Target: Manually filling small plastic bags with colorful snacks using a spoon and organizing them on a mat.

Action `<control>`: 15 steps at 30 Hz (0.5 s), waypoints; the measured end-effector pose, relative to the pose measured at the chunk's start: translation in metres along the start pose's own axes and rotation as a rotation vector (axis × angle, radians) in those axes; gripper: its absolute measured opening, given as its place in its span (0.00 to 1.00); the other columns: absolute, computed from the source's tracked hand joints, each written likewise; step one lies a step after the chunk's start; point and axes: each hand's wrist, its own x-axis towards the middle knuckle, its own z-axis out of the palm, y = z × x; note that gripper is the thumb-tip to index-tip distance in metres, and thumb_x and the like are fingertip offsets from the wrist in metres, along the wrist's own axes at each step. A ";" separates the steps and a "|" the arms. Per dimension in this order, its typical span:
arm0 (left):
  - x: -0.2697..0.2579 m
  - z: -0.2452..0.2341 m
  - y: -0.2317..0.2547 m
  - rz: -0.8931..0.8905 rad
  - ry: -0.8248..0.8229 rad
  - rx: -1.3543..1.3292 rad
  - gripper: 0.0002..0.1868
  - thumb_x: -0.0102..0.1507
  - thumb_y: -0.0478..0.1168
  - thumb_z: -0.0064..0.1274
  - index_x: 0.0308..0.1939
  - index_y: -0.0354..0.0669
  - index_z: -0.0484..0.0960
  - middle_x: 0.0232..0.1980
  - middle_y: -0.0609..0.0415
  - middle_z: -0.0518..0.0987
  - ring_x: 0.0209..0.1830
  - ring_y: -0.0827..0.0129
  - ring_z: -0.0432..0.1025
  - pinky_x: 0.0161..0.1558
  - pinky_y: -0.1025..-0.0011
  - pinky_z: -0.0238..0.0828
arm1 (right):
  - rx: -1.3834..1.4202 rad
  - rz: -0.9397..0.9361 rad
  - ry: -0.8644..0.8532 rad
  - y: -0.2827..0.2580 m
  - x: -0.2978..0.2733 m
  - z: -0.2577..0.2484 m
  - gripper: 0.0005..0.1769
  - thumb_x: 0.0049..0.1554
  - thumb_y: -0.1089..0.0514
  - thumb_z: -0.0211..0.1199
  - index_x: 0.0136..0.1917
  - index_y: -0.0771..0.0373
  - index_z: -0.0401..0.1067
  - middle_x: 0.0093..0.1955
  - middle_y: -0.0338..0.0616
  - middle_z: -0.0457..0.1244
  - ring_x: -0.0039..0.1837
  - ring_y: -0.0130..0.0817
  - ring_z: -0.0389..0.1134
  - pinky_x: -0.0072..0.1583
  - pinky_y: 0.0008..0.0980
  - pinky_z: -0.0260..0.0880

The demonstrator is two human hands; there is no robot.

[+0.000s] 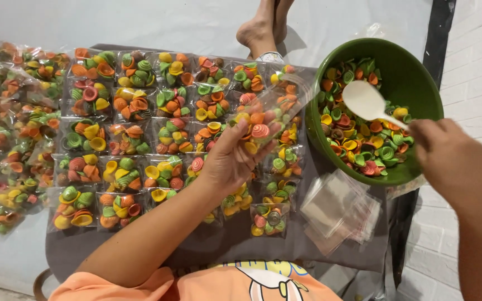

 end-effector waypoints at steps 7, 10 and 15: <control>-0.004 0.007 0.003 -0.005 0.171 0.097 0.22 0.66 0.38 0.55 0.63 0.37 0.71 0.61 0.49 0.79 0.62 0.59 0.75 0.57 0.65 0.76 | -0.024 0.058 0.178 0.001 -0.005 0.003 0.09 0.71 0.45 0.67 0.64 0.36 0.79 0.50 0.21 0.68 0.40 0.19 0.68 0.45 0.21 0.70; -0.003 0.004 0.000 -0.043 0.177 0.144 0.22 0.65 0.42 0.55 0.62 0.38 0.73 0.62 0.49 0.79 0.62 0.62 0.75 0.58 0.65 0.73 | -0.155 0.058 0.263 0.005 -0.009 -0.012 0.05 0.71 0.44 0.70 0.60 0.32 0.80 0.48 0.17 0.66 0.38 0.13 0.63 0.43 0.15 0.64; -0.003 0.006 -0.002 -0.094 0.096 0.079 0.29 0.68 0.46 0.50 0.71 0.38 0.69 0.67 0.48 0.77 0.62 0.64 0.75 0.62 0.63 0.74 | 0.085 0.010 0.328 -0.014 -0.003 -0.030 0.11 0.61 0.53 0.72 0.57 0.42 0.83 0.45 0.28 0.66 0.37 0.25 0.63 0.41 0.25 0.65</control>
